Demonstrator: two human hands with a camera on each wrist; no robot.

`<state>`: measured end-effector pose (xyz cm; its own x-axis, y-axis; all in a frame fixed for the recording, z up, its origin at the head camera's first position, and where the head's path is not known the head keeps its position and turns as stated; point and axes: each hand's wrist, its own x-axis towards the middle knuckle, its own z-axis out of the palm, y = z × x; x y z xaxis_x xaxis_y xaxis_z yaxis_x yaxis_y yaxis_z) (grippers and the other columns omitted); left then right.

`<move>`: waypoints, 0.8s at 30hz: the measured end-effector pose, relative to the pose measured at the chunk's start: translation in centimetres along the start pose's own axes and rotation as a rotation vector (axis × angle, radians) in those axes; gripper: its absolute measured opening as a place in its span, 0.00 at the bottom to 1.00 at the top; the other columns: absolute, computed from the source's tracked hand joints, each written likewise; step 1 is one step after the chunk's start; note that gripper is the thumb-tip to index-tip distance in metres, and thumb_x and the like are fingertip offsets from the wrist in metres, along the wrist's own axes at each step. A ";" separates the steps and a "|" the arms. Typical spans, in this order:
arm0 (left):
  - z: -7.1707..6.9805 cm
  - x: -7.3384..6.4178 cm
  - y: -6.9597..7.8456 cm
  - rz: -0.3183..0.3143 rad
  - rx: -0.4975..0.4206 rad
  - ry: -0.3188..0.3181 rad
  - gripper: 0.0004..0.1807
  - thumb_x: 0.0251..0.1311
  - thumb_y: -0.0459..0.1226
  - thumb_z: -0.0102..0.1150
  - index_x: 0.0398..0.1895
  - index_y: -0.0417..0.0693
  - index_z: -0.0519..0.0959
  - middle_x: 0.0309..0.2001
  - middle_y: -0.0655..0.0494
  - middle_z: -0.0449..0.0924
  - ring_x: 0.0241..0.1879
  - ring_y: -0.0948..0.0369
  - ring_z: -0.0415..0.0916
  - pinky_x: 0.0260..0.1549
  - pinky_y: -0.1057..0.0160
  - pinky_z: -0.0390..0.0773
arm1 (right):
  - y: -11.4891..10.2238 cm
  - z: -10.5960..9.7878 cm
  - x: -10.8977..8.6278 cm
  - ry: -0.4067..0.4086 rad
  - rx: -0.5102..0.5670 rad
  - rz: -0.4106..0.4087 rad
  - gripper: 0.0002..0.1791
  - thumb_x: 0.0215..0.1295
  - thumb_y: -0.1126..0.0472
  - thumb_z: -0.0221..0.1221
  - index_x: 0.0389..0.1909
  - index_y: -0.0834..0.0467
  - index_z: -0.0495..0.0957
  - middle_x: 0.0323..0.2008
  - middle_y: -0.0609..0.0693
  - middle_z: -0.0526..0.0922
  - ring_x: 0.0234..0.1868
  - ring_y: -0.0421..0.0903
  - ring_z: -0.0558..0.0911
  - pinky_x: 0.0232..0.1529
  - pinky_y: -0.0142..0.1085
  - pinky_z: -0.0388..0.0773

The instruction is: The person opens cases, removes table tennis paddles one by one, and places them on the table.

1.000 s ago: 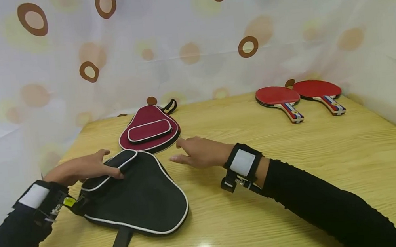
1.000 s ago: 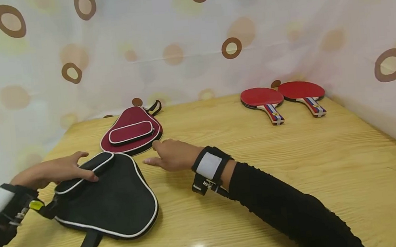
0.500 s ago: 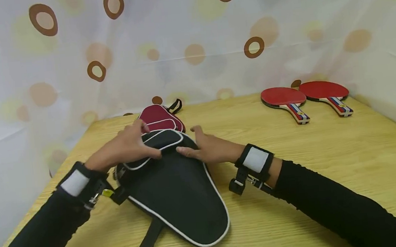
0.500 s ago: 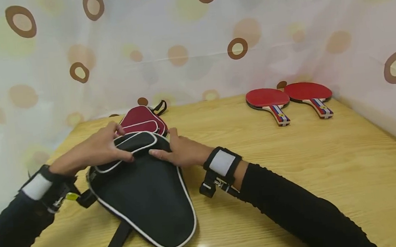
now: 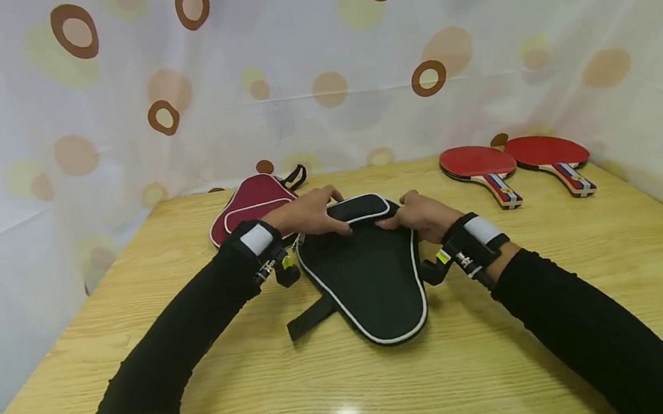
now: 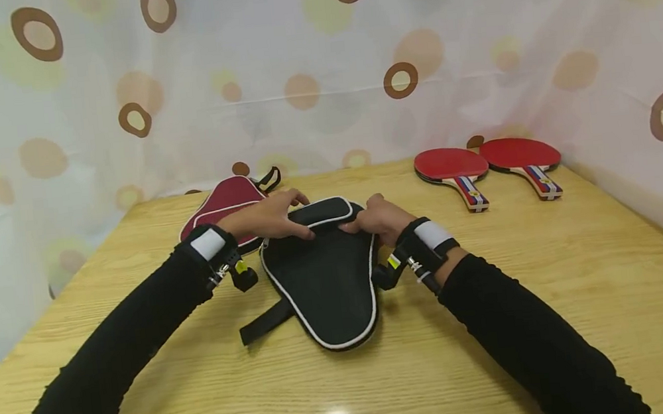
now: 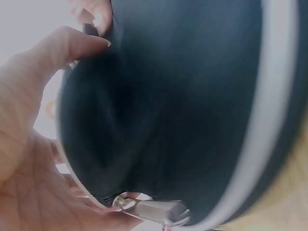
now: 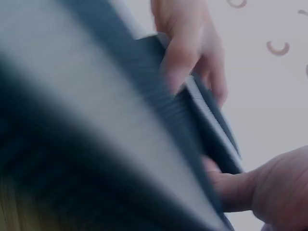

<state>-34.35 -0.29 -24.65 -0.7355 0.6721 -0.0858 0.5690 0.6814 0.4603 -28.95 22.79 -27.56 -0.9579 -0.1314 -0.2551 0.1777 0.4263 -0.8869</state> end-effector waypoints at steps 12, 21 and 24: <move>-0.6 -2.8 -5.3 -0.230 0.360 0.019 0.41 0.70 0.49 0.59 0.79 0.43 0.55 0.74 0.37 0.60 0.75 0.41 0.54 0.70 0.41 0.58 | 0.8 -3.1 0.5 0.148 -0.246 -0.030 0.47 0.77 0.52 0.53 0.76 0.74 0.34 0.72 0.77 0.50 0.72 0.70 0.59 0.68 0.57 0.61; -1.1 -3.5 -7.7 -0.292 0.348 -0.055 0.47 0.68 0.56 0.58 0.82 0.50 0.48 0.78 0.42 0.54 0.76 0.45 0.53 0.70 0.42 0.58 | -1.9 -2.1 -4.5 -0.071 -0.799 -0.186 0.63 0.57 0.34 0.68 0.79 0.61 0.41 0.70 0.78 0.42 0.67 0.77 0.52 0.60 0.67 0.61; -1.5 -4.5 -8.9 -0.299 0.360 -0.085 0.47 0.68 0.56 0.58 0.81 0.46 0.49 0.78 0.41 0.53 0.77 0.45 0.51 0.71 0.43 0.55 | -2.3 -1.2 -6.1 -0.224 -0.847 -0.213 0.64 0.53 0.34 0.71 0.79 0.58 0.46 0.71 0.74 0.44 0.67 0.73 0.59 0.59 0.64 0.65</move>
<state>-36.67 -9.77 -26.99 -0.8624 0.4421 -0.2466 0.4391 0.8957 0.0698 -23.81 23.66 -23.54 -0.8692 -0.4171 -0.2655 -0.3093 0.8776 -0.3662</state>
